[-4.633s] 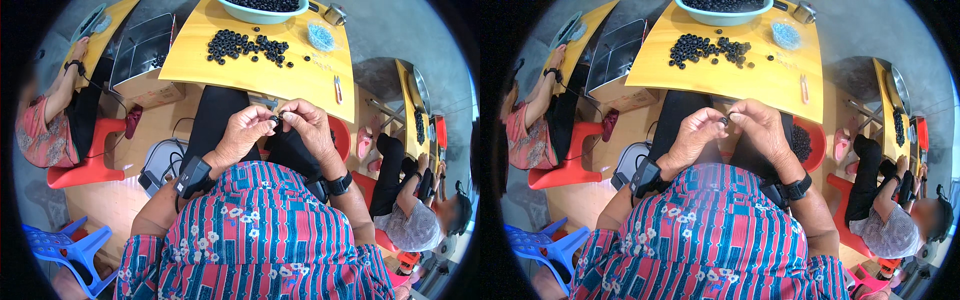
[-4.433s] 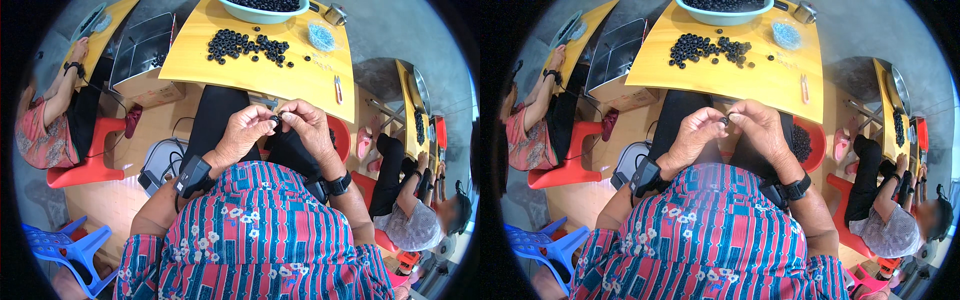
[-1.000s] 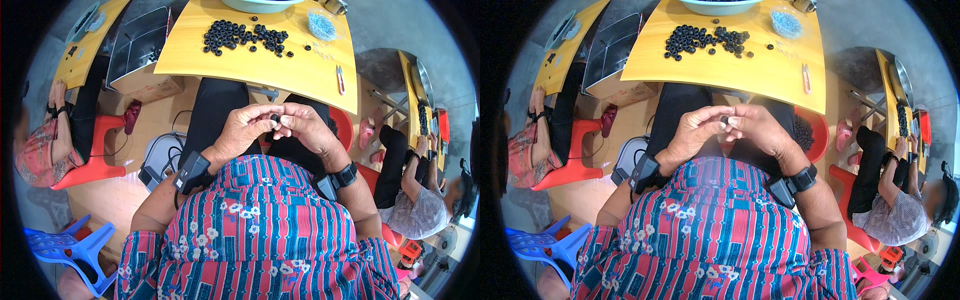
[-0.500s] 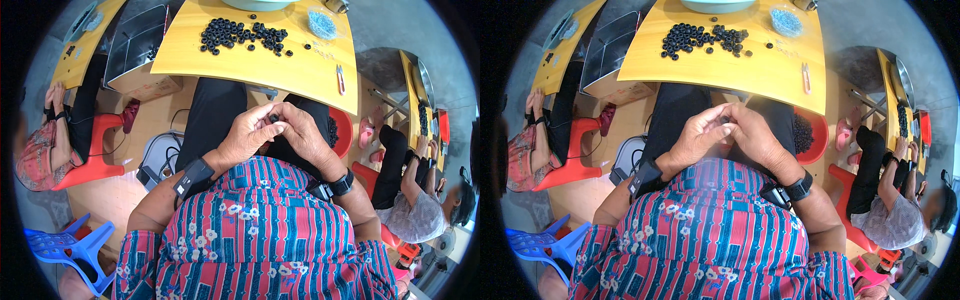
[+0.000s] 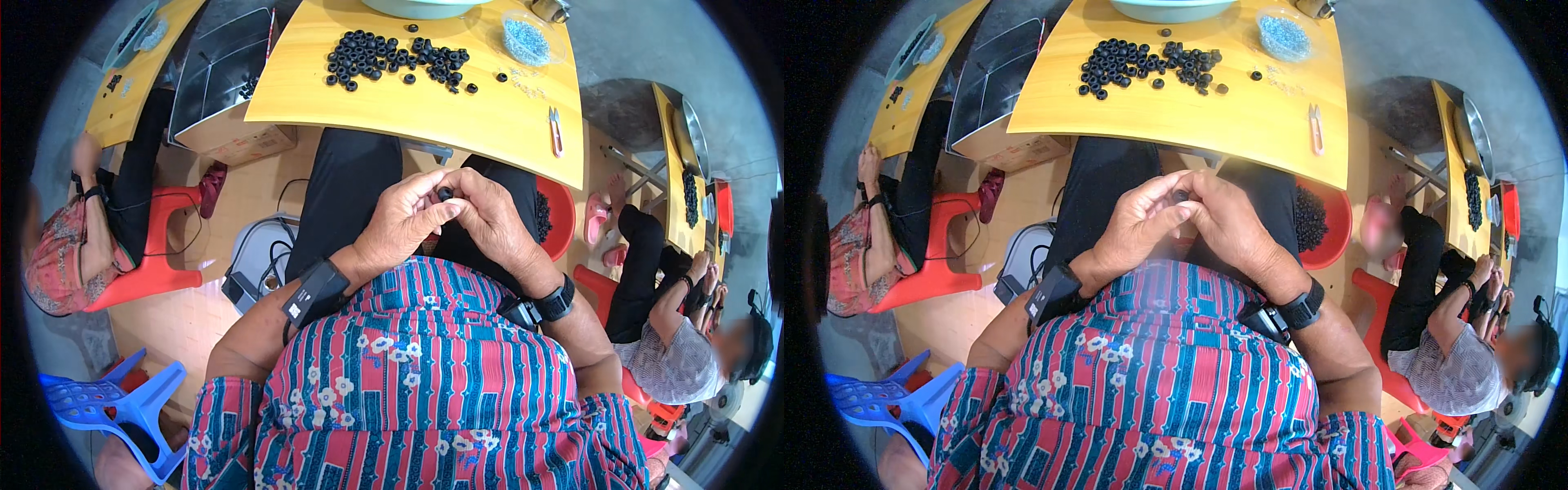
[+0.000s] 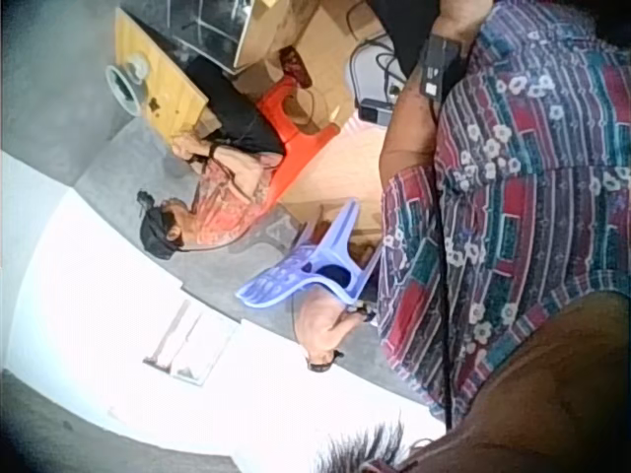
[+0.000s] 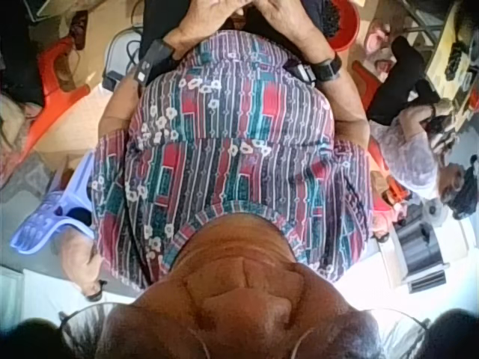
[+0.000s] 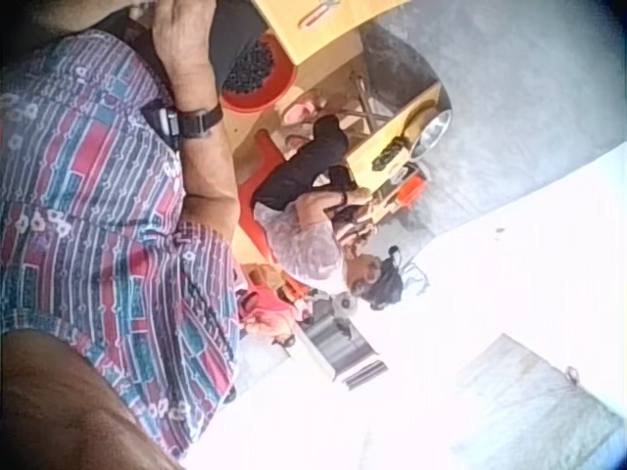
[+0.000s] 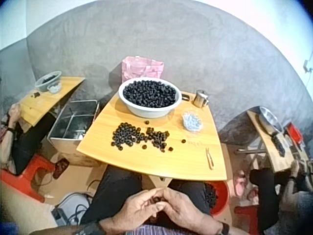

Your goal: Assembling small black rubber seals or gaskets by hand at a workstation.

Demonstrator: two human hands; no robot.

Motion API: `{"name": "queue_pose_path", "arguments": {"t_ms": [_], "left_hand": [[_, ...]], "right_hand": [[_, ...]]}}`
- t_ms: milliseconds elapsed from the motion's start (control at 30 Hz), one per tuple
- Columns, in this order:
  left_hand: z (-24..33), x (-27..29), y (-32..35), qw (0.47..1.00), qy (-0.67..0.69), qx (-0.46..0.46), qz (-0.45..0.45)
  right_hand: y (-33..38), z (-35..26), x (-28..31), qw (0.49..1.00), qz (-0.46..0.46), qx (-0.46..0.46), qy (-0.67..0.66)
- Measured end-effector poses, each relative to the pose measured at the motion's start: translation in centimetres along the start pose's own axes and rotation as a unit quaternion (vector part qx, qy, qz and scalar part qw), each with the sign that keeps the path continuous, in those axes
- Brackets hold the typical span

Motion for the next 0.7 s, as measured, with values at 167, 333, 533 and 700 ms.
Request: {"name": "queue_pose_path", "arguments": {"t_ms": [167,333,533,700], "left_hand": [[0.2,0.1,0.2,1.0,-0.027,0.013,0.008],[0.5,0.1,0.3,0.999,-0.042,0.003,0.022],[0.8,-0.2,0.1,0.999,0.025,-0.022,0.012],[1.2,0.7,0.2,0.998,0.0,-0.043,0.053]], "right_hand": [[0.1,0.3,-0.2,1.0,-0.004,-0.006,-0.014],[0.0,0.5,-0.3,1.0,-0.001,-0.02,-0.024],[0.2,1.9,-0.6,0.944,-0.025,-0.129,-0.302],[0.5,2.4,-1.9,0.797,-0.06,-0.18,-0.573]]}}
Point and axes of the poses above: each hand's wrist, its own y-axis away from the middle knuckle, its own x-axis out of the back of the hand, z = x × y, the point moved 6 cm from there along -y, towards the middle knuckle, and after that the axes turned 4 degrees about -y, right-handed, at the moved point
